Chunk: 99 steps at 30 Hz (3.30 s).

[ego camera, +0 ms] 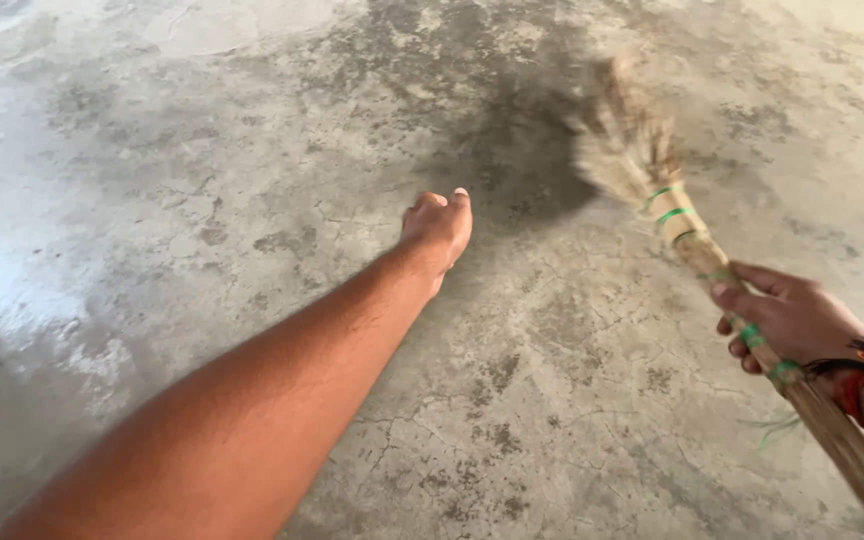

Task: The person is sweeping the concrete floor in a hallway using a grass broom.

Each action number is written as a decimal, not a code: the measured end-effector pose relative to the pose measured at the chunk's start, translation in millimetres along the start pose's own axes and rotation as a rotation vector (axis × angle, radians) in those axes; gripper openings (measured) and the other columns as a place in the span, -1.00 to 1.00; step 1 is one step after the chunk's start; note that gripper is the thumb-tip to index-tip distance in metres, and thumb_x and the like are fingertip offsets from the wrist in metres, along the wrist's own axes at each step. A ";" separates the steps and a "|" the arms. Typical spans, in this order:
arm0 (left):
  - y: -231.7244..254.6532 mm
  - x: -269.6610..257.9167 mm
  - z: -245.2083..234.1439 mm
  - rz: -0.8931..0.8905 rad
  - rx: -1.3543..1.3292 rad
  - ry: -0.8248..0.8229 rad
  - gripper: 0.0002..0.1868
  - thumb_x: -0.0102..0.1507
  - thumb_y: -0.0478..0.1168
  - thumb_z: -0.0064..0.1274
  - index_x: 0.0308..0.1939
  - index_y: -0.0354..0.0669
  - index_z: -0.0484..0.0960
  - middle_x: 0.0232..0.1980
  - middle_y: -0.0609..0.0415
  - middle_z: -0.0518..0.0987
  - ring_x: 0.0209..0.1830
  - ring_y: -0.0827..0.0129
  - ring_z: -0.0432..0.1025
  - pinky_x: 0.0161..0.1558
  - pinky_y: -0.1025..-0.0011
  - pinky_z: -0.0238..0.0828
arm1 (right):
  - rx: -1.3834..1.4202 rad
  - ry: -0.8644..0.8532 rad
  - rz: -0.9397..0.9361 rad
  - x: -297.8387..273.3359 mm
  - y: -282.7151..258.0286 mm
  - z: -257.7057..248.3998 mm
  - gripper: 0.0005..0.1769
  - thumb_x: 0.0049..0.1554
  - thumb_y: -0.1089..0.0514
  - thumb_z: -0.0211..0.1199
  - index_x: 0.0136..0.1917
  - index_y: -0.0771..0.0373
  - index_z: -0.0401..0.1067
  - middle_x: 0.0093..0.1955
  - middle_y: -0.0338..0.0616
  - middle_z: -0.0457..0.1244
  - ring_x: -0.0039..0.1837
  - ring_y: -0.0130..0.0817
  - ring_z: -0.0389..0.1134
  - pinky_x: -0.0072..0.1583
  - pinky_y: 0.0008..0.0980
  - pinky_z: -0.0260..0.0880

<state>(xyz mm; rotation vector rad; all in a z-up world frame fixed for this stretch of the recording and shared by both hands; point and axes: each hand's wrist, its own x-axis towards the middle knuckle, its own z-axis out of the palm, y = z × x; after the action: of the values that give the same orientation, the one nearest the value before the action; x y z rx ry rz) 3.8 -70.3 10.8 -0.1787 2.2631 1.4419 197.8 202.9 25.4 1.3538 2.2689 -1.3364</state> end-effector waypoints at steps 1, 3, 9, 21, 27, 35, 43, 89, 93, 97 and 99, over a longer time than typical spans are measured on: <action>2.0 0.4 1.7 0.010 0.007 -0.005 -0.38 0.37 0.14 -0.30 0.40 -0.12 0.26 0.41 0.00 0.26 -0.20 0.33 0.44 -0.05 0.25 0.49 | -0.019 0.067 -0.034 -8.2 -2.5 -3.2 -0.34 0.23 -0.04 0.18 0.57 -0.03 0.19 -0.21 0.02 0.32 -0.36 -0.27 0.24 -0.34 -0.24 0.35; 11.2 0.2 3.2 0.026 0.012 -0.012 -0.38 0.37 0.14 -0.29 0.40 -0.13 0.27 0.39 0.00 0.28 -0.27 0.36 0.42 -0.10 0.25 0.49 | -0.037 0.142 -0.070 -16.1 -1.4 -6.1 -0.31 0.23 -0.04 0.18 0.59 0.04 0.18 -0.20 0.02 0.30 -0.34 -0.29 0.25 -0.33 -0.25 0.37; 21.4 0.0 5.2 0.010 -0.064 -0.026 -0.37 0.36 0.15 -0.33 0.41 -0.12 0.26 0.30 0.02 0.45 -0.39 0.42 0.40 -0.16 0.32 0.46 | -0.063 -0.077 -0.129 -39.3 35.2 -4.4 -0.22 0.19 -0.10 0.18 0.65 -0.12 0.13 -0.23 0.04 0.33 -0.43 -0.24 0.25 -0.42 -0.24 0.40; 14.9 9.2 30.5 0.111 0.043 0.039 -0.35 0.36 0.15 -0.25 0.42 -0.15 0.24 0.51 -0.17 0.13 0.49 -0.06 0.13 0.40 0.04 0.21 | -0.075 0.193 0.114 59.8 115.4 -85.7 -0.26 0.26 0.01 0.29 0.66 -0.12 0.17 -0.26 0.07 0.24 -0.39 -0.21 0.16 -0.42 -0.16 0.23; 37.7 -17.9 39.2 0.159 0.022 -0.063 -0.31 0.34 0.16 -0.26 0.45 -0.12 0.20 0.55 -0.09 0.13 0.51 -0.01 0.13 0.39 0.04 0.22 | 0.236 -0.070 -0.261 13.2 61.0 -13.4 -0.34 0.16 0.11 0.26 0.53 0.01 0.29 -0.23 0.08 0.35 -0.43 -0.17 0.29 -0.48 -0.17 0.38; -4.5 -29.8 40.2 -0.345 -0.113 -0.216 -0.16 0.38 0.18 -0.29 0.59 -0.08 -0.24 0.52 -0.19 0.24 0.50 0.06 0.20 0.41 -0.23 0.12 | 0.216 -0.620 -0.186 -53.4 -36.8 137.4 -0.37 0.13 -0.03 0.26 0.40 0.27 0.35 -0.19 -0.07 0.32 -0.34 -0.33 0.34 -0.35 -0.31 0.46; 5.9 -36.0 29.2 -0.208 0.049 -0.437 -0.27 0.37 0.23 -0.40 0.55 0.00 0.08 0.53 -0.13 0.20 0.47 0.14 0.21 0.40 0.02 0.20 | 0.313 -0.187 -0.053 -10.8 -12.8 62.4 -0.31 0.14 -0.02 0.21 0.53 -0.03 0.22 -0.20 -0.08 0.34 -0.38 -0.38 0.23 -0.37 -0.38 0.36; -16.1 11.5 -16.6 -0.073 0.009 -0.261 -0.13 0.33 0.33 -0.38 0.60 0.03 -0.20 0.61 -0.13 -0.02 0.50 -0.01 0.15 0.38 0.01 0.24 | 0.479 -0.246 -0.175 35.2 -59.0 92.6 -0.21 0.17 0.10 0.15 0.62 0.02 0.02 -0.10 -0.07 0.28 -0.32 -0.44 0.23 -0.36 -0.46 0.33; 1.0 -7.8 -5.7 0.017 -0.030 -0.293 -0.13 0.31 0.33 -0.36 0.56 -0.06 -0.04 0.58 -0.08 0.12 0.47 0.06 0.21 0.34 0.04 0.34 | 0.626 -0.300 -0.239 5.2 -58.7 68.9 -0.20 0.18 0.09 0.25 0.60 0.31 0.06 -0.16 -0.24 0.21 -0.30 -0.59 0.23 -0.36 -0.58 0.32; 14.5 -22.9 -4.0 -0.084 0.005 -0.303 -0.14 0.31 0.32 -0.43 0.58 0.07 -0.22 0.60 -0.05 0.01 0.44 -0.01 0.25 0.33 -0.04 0.25 | 0.227 -0.220 -0.161 -46.3 -69.1 90.3 -0.16 0.13 0.04 0.24 0.61 -0.15 0.02 -0.15 -0.10 0.33 -0.36 -0.38 0.22 -0.35 -0.42 0.34; 8.1 -14.0 -1.0 -0.100 -0.058 -0.255 -0.12 0.34 0.31 -0.38 0.60 0.07 -0.29 0.63 -0.11 -0.14 0.50 -0.09 0.12 0.37 -0.12 0.14 | 0.145 -0.290 -0.205 -52.2 -66.0 103.9 -0.19 0.13 -0.01 0.25 0.60 -0.17 0.05 -0.18 -0.09 0.34 -0.38 -0.36 0.22 -0.37 -0.39 0.35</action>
<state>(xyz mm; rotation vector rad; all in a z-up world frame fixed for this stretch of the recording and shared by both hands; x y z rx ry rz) 13.2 -69.4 24.0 -0.1163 1.9817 1.3933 148.0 79.1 33.6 0.9084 2.1924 -1.6687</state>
